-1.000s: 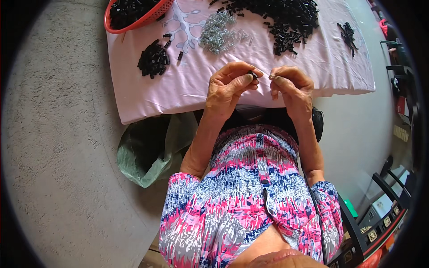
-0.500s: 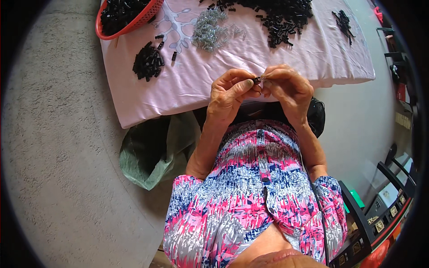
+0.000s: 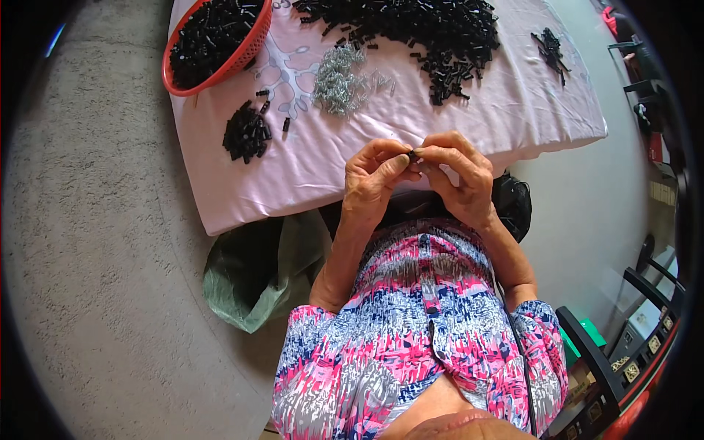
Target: Assembling small black plastic parts with silver components by hand on a workbench.
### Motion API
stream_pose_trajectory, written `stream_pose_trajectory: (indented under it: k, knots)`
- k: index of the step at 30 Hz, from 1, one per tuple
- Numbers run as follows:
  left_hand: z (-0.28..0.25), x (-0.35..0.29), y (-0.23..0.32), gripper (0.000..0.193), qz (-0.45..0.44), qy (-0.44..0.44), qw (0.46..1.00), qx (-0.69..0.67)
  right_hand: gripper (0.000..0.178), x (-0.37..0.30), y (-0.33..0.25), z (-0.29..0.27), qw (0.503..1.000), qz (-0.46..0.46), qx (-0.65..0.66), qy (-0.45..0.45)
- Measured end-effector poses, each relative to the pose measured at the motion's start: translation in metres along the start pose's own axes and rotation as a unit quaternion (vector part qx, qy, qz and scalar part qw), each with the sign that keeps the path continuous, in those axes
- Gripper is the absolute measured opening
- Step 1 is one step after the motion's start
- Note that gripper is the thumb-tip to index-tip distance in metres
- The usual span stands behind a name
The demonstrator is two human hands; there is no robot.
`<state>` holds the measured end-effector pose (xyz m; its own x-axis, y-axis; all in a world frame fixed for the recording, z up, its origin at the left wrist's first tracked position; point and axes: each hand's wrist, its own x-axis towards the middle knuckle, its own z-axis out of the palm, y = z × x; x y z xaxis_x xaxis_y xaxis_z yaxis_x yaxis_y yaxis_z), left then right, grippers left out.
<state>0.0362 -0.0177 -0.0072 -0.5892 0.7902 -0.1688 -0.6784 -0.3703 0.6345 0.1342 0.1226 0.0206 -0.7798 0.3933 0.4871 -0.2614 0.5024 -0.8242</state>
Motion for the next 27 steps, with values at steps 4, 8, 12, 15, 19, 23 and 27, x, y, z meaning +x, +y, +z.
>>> stream_pose_trajectory:
  k: [4, 8, 12, 15, 19, 23, 27]
  knots:
    - [-0.009, 0.007, 0.005, 0.014, 0.013, -0.018, 0.998, -0.058, 0.02, 0.018, 0.011, -0.018, 0.999, 0.025, -0.021, 0.026]
    - [-0.024, 0.017, 0.011, 0.016, 0.033, -0.004, 0.995, -0.096, 0.016, 0.045, 0.041, -0.039, 0.99, 0.059, -0.104, 0.072]
    - [-0.034, 0.019, 0.008, 0.018, 0.043, -0.028, 0.99, -0.132, 0.013, 0.077, 0.061, -0.035, 0.984, -0.012, -0.178, 0.008]
    - [-0.036, 0.018, 0.004, 0.018, 0.04, -0.043, 0.988, -0.14, 0.013, 0.098, 0.077, -0.021, 0.952, -0.072, -0.296, -0.03]
    - [-0.036, 0.018, 0.002, 0.018, 0.048, -0.031, 0.989, -0.135, 0.015, 0.106, 0.089, -0.003, 0.893, -0.078, -0.437, -0.075]
    - [-0.034, 0.018, 0.003, 0.018, 0.048, -0.03, 0.988, -0.142, 0.018, 0.111, 0.087, 0.003, 0.859, -0.042, -0.496, -0.117]
    - [-0.034, 0.021, 0.003, 0.018, 0.049, -0.035, 0.988, -0.14, 0.02, 0.111, 0.096, 0.001, 0.876, -0.06, -0.465, -0.112]
